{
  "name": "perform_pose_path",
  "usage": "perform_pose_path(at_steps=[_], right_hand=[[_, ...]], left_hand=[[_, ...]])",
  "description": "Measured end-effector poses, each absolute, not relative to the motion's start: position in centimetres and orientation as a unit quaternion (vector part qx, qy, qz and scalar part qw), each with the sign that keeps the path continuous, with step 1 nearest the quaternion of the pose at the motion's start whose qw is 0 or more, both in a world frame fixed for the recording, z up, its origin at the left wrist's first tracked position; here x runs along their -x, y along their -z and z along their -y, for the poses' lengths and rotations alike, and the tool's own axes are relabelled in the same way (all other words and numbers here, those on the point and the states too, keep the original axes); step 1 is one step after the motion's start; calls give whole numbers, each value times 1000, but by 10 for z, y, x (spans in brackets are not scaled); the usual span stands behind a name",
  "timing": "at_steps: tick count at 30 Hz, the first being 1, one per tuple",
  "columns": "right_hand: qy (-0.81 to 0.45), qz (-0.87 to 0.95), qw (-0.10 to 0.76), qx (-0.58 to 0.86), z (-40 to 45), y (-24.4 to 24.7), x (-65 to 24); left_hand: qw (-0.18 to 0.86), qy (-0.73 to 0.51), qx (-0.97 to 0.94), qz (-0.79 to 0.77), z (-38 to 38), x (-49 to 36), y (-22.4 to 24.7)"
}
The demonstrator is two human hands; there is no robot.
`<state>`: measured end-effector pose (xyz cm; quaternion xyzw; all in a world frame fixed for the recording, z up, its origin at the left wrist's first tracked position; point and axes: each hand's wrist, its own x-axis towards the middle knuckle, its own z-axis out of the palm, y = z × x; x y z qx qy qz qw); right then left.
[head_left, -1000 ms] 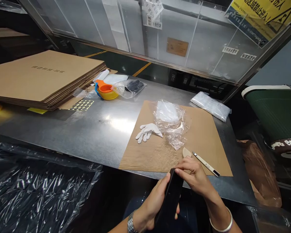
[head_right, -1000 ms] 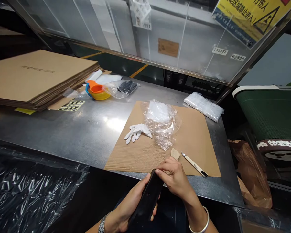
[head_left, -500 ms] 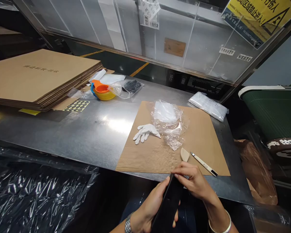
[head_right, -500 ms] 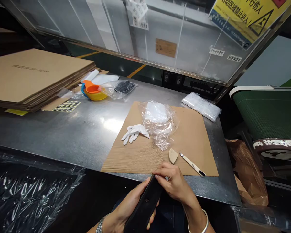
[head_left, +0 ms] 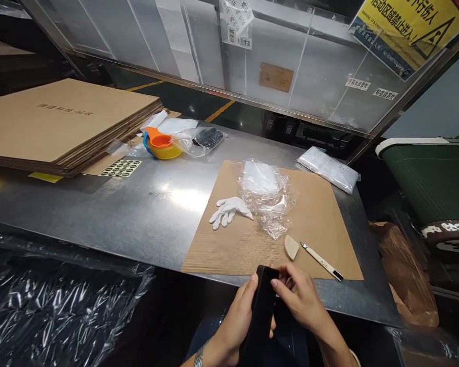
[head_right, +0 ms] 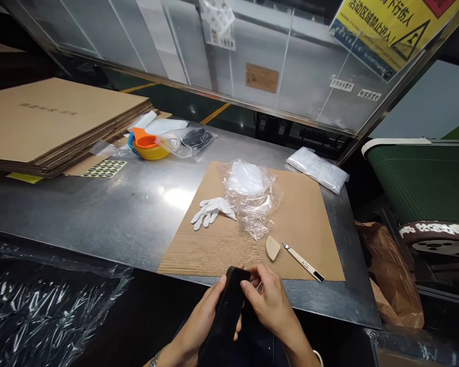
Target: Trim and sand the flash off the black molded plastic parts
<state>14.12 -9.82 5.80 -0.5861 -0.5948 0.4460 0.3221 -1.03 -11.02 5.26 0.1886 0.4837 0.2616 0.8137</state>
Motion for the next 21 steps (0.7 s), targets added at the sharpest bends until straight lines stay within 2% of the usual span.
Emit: perform_pose_path(at_steps=[5, 12, 17, 21], right_hand=[[-485, 527, 333, 613, 104, -49, -125], [-503, 570, 322, 564, 131, -46, -113], [-621, 551, 323, 454, 141, -55, -116], [-640, 534, 333, 442, 139, -52, -127]], left_hand=[[763, -342, -279, -472, 113, 10, -53], [778, -407, -141, -458, 106, 18, -50], [832, -325, -65, -444, 101, 19, -49], [869, -269, -4, -415, 91, 23, -46]])
